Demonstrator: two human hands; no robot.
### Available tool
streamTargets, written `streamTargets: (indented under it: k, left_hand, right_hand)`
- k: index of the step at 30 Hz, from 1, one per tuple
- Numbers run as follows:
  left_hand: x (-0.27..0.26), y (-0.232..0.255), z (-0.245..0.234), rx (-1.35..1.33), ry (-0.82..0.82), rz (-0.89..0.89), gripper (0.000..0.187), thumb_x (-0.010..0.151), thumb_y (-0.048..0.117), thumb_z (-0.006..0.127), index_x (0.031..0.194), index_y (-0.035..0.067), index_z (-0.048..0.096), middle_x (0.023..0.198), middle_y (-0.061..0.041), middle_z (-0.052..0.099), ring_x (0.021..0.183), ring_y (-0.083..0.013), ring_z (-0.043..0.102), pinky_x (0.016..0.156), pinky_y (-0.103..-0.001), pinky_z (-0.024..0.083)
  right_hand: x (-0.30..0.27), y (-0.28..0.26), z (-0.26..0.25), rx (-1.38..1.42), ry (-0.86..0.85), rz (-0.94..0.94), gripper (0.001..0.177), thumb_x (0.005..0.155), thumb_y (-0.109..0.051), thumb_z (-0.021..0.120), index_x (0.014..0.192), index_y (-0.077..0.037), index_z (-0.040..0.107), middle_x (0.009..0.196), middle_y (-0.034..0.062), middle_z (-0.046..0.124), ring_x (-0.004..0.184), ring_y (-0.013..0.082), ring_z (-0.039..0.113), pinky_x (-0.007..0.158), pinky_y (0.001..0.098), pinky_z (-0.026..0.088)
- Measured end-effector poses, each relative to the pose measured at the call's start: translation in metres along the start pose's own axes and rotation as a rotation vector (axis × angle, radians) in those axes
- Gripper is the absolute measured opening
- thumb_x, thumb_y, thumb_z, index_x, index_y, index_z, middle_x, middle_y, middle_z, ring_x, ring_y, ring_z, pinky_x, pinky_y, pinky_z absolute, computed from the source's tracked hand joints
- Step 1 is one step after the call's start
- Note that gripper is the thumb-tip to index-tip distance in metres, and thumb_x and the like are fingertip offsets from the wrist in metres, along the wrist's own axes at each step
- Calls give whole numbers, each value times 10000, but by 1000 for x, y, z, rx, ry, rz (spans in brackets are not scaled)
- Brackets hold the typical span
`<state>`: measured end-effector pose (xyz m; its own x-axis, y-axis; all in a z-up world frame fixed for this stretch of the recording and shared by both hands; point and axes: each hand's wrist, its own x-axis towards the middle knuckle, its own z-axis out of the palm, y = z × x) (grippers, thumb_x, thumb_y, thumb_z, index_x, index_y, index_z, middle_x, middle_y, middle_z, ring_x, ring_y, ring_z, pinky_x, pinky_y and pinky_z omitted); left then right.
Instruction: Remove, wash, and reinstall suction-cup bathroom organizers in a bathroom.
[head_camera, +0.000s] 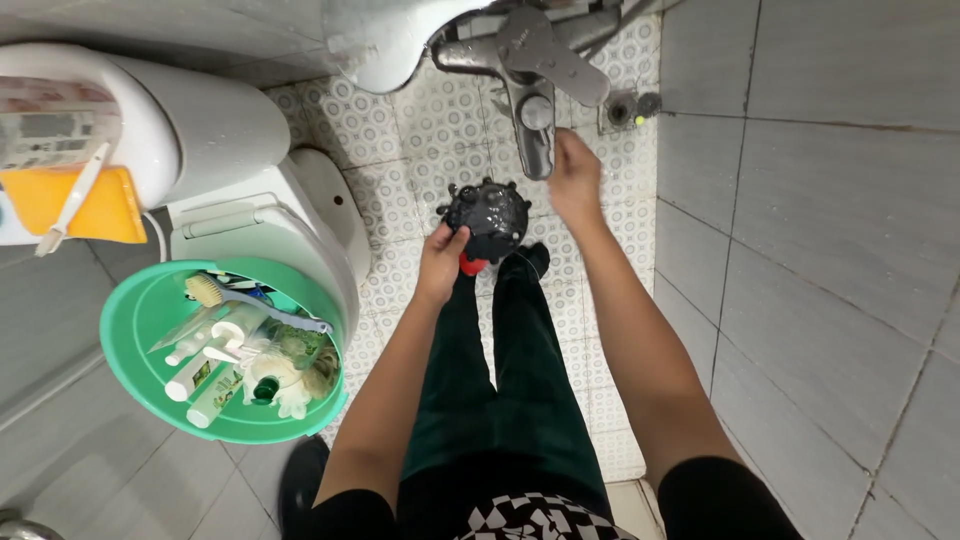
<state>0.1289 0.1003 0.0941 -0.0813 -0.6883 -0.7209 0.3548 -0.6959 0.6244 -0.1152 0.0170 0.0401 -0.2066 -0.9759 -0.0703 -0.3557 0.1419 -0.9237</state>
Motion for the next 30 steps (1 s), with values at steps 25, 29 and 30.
streamTargets:
  k: [25,29,30]
  left_hand:
    - [-29,17,18,36,-73,48,195,1049,155,596,1135,6,688,1060,4,710,951,-77,606,899,-253,490]
    - [-28,20,16,41,-77,45,196,1048,157,594,1133,8,689,1063,6,710,963,-73,614,911,-246,488]
    - [-29,20,16,40,-73,35,194,1053,155,595,1131,4,689,1063,6,707,967,-73,612,915,-245,486]
  right_hand:
    - [160,-284,-87,-299,-179,-405,227,943,-44,855,1090,15,692,969,127,728,851,202,732,755,324,574]
    - [162,-261,-90,-227,-124,-359,195,959,-43,832,1103,13,713,974,101,752,865,165,718,792,295,567]
    - [160,-257,-91,-232,-101,-395,231,949,-27,841,1141,16,721,1003,109,745,883,162,696,809,297,559]
